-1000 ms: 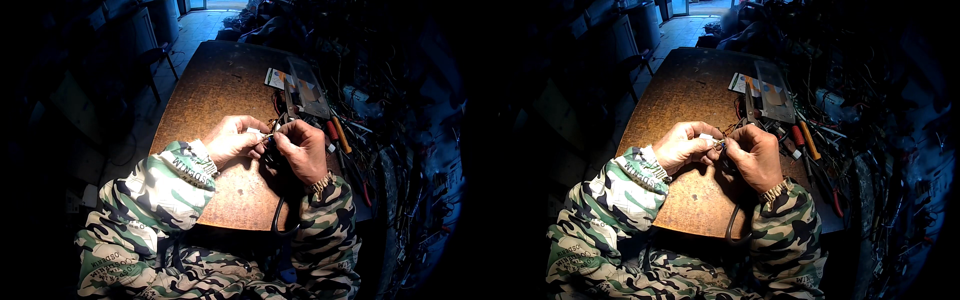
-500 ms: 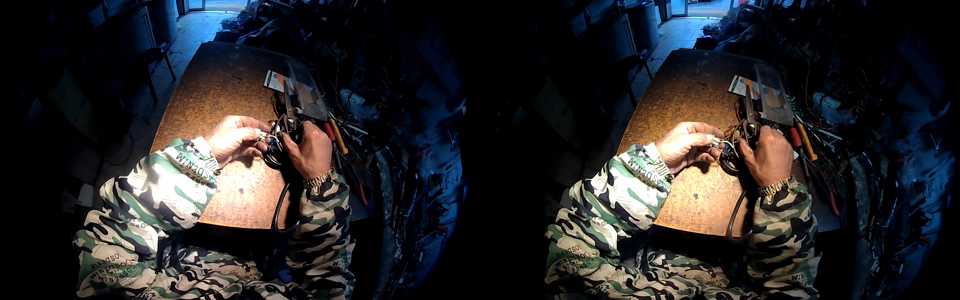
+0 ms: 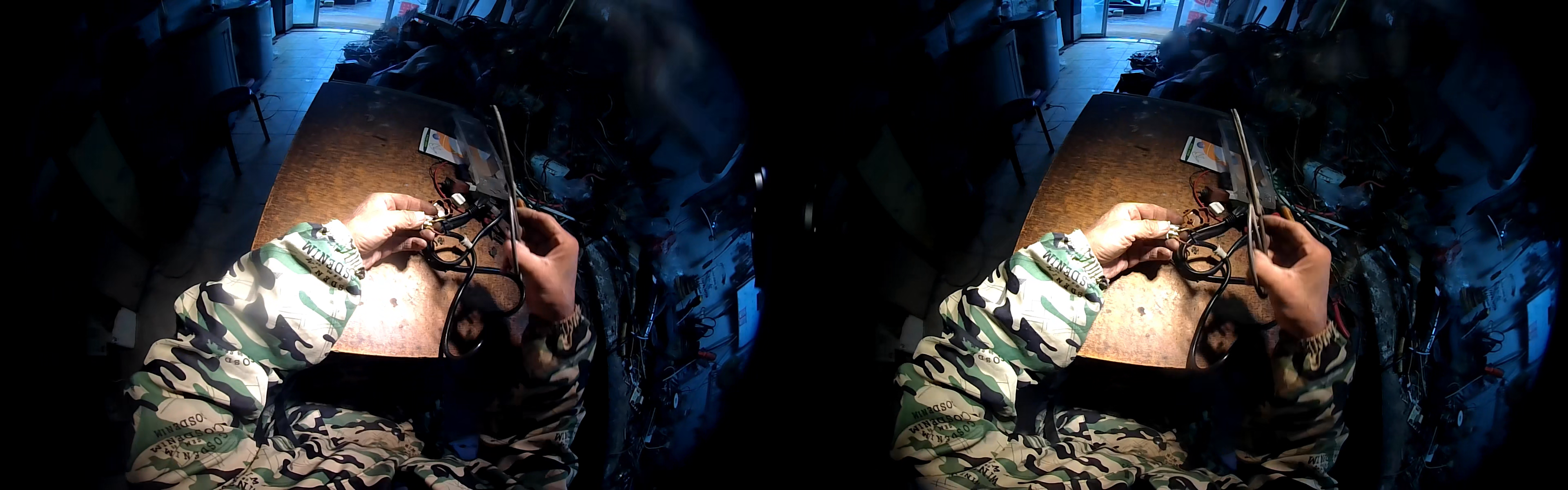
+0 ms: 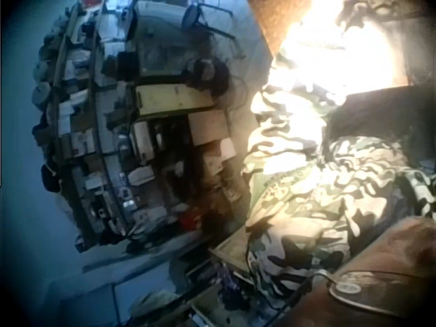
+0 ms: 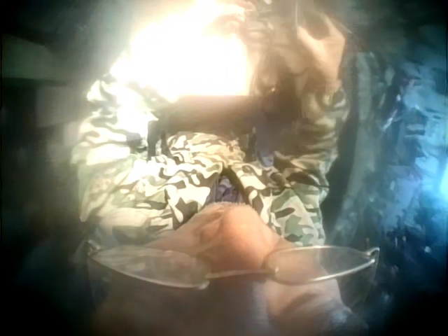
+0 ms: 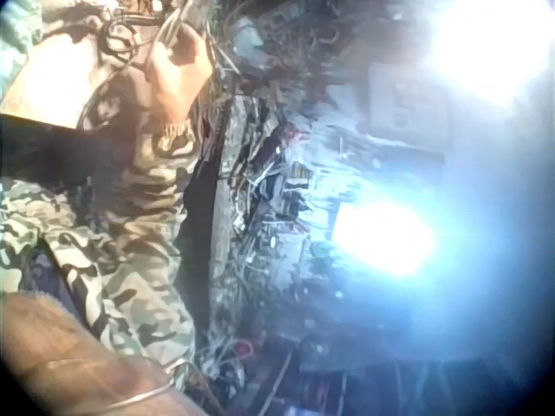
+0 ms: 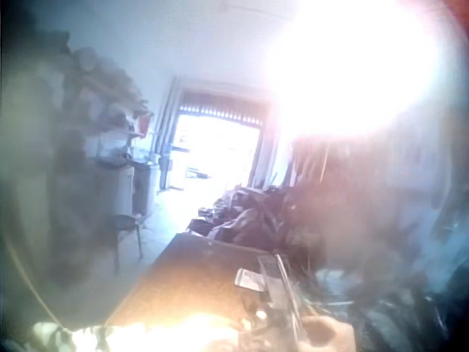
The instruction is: The person disassembles a white electrical connector, uses pliers to adjust internal components, and reassembles the connector with wires. They handle multiple small plastic parts and wires on a cluttered workbench.
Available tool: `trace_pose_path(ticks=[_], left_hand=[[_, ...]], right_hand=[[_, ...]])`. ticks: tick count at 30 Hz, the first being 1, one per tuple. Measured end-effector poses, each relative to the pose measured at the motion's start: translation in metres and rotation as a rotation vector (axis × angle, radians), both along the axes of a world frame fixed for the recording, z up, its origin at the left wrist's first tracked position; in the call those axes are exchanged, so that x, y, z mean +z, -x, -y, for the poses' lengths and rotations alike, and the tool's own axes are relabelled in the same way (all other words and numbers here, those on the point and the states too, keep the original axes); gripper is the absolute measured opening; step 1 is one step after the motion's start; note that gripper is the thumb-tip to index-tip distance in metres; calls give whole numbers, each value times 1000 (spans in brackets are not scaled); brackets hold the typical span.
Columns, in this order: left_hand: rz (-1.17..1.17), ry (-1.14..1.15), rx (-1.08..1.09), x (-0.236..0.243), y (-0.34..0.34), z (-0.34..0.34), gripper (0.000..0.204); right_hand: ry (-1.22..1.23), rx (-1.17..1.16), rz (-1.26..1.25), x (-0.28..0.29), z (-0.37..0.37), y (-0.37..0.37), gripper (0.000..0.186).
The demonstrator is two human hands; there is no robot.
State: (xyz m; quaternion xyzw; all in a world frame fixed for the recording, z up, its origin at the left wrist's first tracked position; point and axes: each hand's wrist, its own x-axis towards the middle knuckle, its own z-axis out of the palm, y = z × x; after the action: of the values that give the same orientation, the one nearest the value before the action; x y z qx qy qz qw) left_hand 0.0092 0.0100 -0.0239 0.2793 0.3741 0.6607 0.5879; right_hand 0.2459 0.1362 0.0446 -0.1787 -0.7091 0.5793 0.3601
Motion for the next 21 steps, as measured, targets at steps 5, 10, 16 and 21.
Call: trace_pose_path(ticks=[5, 10, 16, 21], left_hand=[[84, -20, -44, 5, -11, -5, 35], [44, -76, -77, 10, -18, 0, 36], [24, -71, -100, 13, -19, 5, 34], [44, -91, -112, 10, -22, 2, 32]], right_hand=[[-365, -239, 334, -10, 53, -61, 37], [-793, -324, 573, -24, 68, -72, 45], [-844, -292, 624, -27, 69, -61, 48], [-952, -336, 649, -27, 68, -63, 45]])
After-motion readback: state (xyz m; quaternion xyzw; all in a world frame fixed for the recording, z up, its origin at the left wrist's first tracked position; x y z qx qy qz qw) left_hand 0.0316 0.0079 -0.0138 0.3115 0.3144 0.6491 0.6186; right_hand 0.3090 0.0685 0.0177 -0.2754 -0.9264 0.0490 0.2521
